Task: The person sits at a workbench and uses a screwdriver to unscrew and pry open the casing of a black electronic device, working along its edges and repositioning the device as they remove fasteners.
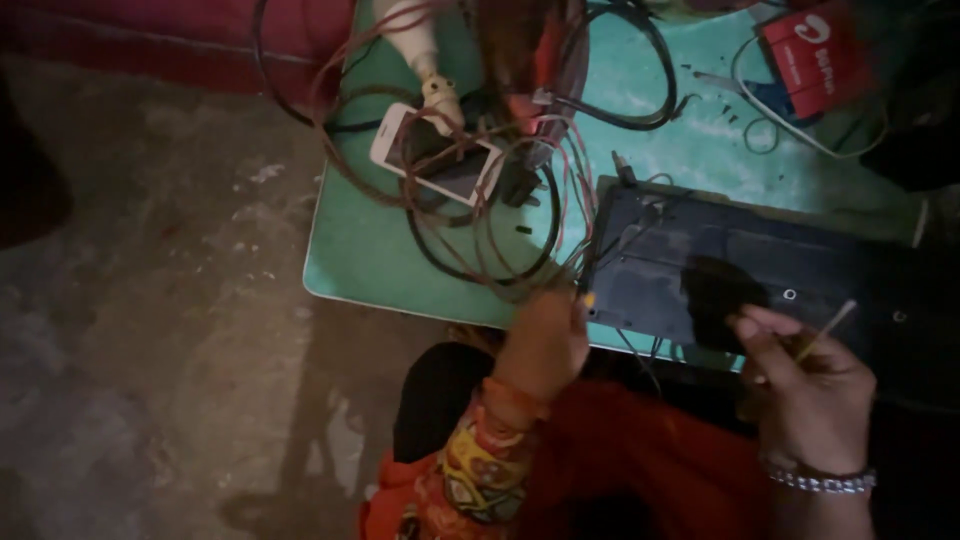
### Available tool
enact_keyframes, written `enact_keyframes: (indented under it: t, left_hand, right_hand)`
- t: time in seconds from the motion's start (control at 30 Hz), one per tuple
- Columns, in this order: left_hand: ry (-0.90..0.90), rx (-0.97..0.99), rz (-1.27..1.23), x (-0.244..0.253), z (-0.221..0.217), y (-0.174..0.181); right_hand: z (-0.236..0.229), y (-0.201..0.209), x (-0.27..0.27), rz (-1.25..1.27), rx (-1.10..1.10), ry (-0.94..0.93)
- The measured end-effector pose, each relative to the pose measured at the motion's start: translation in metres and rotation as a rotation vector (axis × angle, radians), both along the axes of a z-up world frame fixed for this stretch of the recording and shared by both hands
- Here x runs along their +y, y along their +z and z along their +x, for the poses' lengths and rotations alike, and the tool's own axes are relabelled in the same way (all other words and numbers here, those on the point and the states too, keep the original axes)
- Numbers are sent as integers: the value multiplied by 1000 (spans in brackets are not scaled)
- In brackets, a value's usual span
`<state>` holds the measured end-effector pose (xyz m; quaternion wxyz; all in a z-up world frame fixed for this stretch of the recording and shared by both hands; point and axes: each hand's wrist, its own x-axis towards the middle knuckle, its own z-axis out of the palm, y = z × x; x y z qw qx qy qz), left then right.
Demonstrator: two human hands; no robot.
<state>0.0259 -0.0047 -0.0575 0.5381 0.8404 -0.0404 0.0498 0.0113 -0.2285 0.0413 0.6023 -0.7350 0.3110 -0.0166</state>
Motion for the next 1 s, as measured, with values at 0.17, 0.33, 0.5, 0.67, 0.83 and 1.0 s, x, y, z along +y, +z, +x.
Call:
enact_keyframes:
  t: [0.17, 0.33, 0.5, 0.67, 0.83, 1.0]
  left_hand:
    - [-16, 247, 12, -9, 6, 8]
    - [-286, -150, 131, -1, 6, 1]
    - [51, 78, -185, -22, 3, -21]
    - [76, 568, -456, -16, 20, -8]
    - [45, 712, -581, -4, 31, 7]
    - [48, 690, -509, -4, 31, 4]
  right_hand:
    - [-4, -34, 33, -97, -143, 274]
    - [-8, -43, 71, -314, -241, 426]
    - [-7, -29, 88, -424, -436, 487]
    - [-1, -34, 93, -467, -387, 421]
    - [3, -44, 96, -593, -460, 473]
    - [7, -35, 98, -687, -441, 535]
